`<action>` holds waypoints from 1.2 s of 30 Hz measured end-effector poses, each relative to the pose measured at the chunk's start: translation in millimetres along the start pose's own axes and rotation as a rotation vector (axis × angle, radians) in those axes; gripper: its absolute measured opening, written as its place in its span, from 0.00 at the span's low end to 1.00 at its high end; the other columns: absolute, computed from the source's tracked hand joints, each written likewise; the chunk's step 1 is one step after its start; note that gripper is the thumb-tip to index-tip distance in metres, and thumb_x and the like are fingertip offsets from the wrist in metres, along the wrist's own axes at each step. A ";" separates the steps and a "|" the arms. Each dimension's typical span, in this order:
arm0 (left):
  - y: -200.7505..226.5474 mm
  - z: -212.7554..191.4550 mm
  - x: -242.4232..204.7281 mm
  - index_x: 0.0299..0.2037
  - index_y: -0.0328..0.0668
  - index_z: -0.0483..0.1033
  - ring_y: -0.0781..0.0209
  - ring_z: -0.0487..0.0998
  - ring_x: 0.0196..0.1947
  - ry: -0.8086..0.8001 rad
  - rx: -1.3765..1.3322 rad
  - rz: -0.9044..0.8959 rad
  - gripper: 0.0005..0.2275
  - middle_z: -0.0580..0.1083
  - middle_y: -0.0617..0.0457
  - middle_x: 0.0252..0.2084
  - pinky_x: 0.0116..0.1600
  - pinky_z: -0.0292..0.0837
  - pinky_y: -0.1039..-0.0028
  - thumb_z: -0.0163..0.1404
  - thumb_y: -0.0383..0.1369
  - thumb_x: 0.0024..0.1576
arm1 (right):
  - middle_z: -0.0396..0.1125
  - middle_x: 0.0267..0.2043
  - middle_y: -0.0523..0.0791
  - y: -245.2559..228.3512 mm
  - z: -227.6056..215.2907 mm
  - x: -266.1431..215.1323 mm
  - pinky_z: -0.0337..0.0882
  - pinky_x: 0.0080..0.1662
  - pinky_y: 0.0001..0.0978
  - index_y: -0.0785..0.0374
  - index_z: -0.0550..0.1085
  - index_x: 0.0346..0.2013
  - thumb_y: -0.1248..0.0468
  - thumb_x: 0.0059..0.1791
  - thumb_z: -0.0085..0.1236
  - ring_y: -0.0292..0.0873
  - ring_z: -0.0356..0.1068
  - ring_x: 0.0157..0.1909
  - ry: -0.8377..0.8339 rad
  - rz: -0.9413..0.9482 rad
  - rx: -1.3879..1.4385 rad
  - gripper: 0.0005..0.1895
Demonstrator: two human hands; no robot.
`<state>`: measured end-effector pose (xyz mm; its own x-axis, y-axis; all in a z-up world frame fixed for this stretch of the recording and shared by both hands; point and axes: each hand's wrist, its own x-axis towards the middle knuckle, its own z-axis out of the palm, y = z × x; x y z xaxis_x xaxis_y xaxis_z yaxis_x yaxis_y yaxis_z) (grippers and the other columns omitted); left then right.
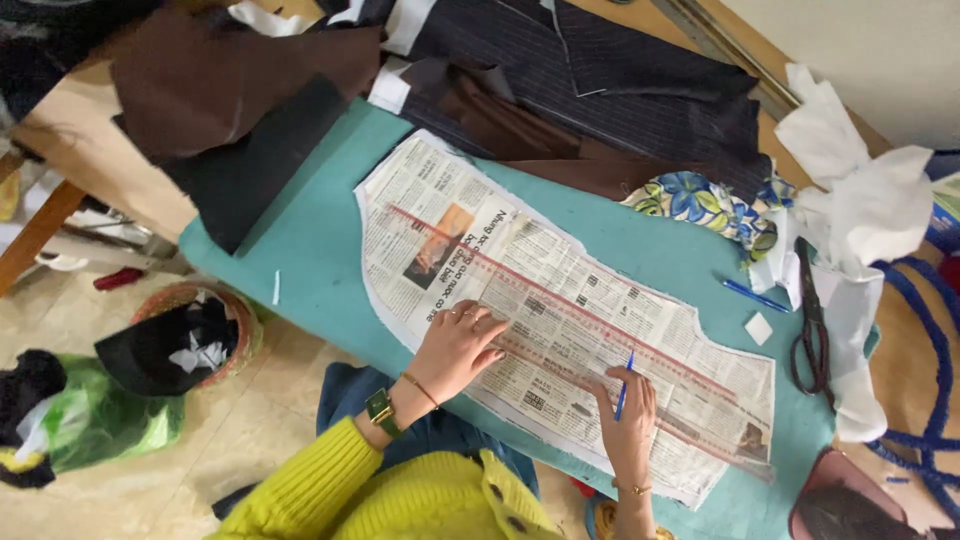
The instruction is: The person uses a ruler and a blue pen to measure and mark lines on a newspaper pattern placed on a teal table. They repeatedly reposition the ruler to draw straight lines and mark points on the pattern.
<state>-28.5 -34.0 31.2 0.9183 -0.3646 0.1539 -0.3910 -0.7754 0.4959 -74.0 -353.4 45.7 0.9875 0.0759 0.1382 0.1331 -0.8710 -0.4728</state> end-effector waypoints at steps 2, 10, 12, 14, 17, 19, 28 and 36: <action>-0.9 -2.7 9.2 0.61 0.56 0.70 0.46 0.67 0.62 0.014 0.024 0.034 0.21 0.69 0.51 0.57 0.59 0.68 0.53 0.56 0.43 0.58 | 0.70 0.48 0.44 -17.0 -2.9 11.9 0.67 0.57 0.44 0.58 0.72 0.52 0.60 0.55 0.51 0.48 0.70 0.53 0.029 0.032 0.042 0.11; -24.7 9.9 82.8 0.66 0.45 0.65 0.42 0.58 0.72 0.053 0.067 0.207 0.27 0.63 0.46 0.71 0.75 0.50 0.46 0.56 0.41 0.56 | 0.75 0.49 0.43 -82.7 11.3 59.8 0.69 0.53 0.40 0.57 0.76 0.53 0.61 0.60 0.40 0.44 0.72 0.52 0.277 0.142 0.275 0.15; -28.6 10.9 105.3 0.70 0.49 0.59 0.48 0.52 0.75 -0.129 0.114 0.222 0.28 0.59 0.49 0.73 0.76 0.42 0.48 0.35 0.53 0.64 | 0.73 0.50 0.48 -102.2 11.3 76.9 0.76 0.46 0.39 0.63 0.77 0.52 0.63 0.60 0.40 0.48 0.76 0.46 0.270 0.191 0.295 0.16; -39.3 36.5 115.4 0.68 0.49 0.64 0.47 0.55 0.74 -0.039 0.118 0.264 0.28 0.63 0.49 0.71 0.74 0.44 0.46 0.40 0.54 0.62 | 0.72 0.42 0.48 -106.2 21.8 85.9 0.72 0.49 0.42 0.63 0.75 0.51 0.64 0.60 0.41 0.47 0.74 0.44 0.323 0.233 0.339 0.14; -50.0 50.4 129.8 0.64 0.48 0.70 0.47 0.61 0.71 0.104 0.126 0.310 0.27 0.68 0.48 0.68 0.72 0.49 0.42 0.46 0.53 0.59 | 0.71 0.34 0.46 -110.5 30.6 100.4 0.68 0.53 0.43 0.62 0.72 0.49 0.67 0.60 0.43 0.44 0.71 0.42 0.414 0.279 0.408 0.09; -52.1 47.2 138.7 0.63 0.46 0.70 0.47 0.64 0.70 0.152 0.125 0.325 0.27 0.69 0.49 0.67 0.71 0.50 0.41 0.47 0.52 0.59 | 0.72 0.34 0.46 -113.7 30.7 109.6 0.67 0.53 0.41 0.63 0.70 0.48 0.68 0.60 0.45 0.41 0.71 0.42 0.460 0.294 0.427 0.06; -22.3 36.4 150.7 0.67 0.48 0.66 0.41 0.59 0.70 -0.093 0.265 0.197 0.28 0.66 0.48 0.68 0.67 0.49 0.30 0.38 0.54 0.63 | 0.76 0.43 0.52 -93.9 26.4 127.1 0.66 0.60 0.43 0.64 0.70 0.50 0.69 0.61 0.39 0.45 0.74 0.53 0.358 0.374 0.480 0.09; -0.4 37.3 155.5 0.66 0.50 0.66 0.39 0.58 0.70 -0.104 0.247 0.071 0.27 0.65 0.47 0.67 0.66 0.46 0.26 0.44 0.52 0.60 | 0.78 0.39 0.51 -93.9 7.2 189.7 0.70 0.55 0.48 0.64 0.72 0.46 0.67 0.59 0.44 0.55 0.76 0.50 0.131 0.265 0.434 0.08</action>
<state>112.1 -109.6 23.0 0.8818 -0.4638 0.0860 -0.4691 -0.8434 0.2618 101.5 -253.7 110.1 0.9769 -0.2052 0.0600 -0.0691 -0.5685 -0.8198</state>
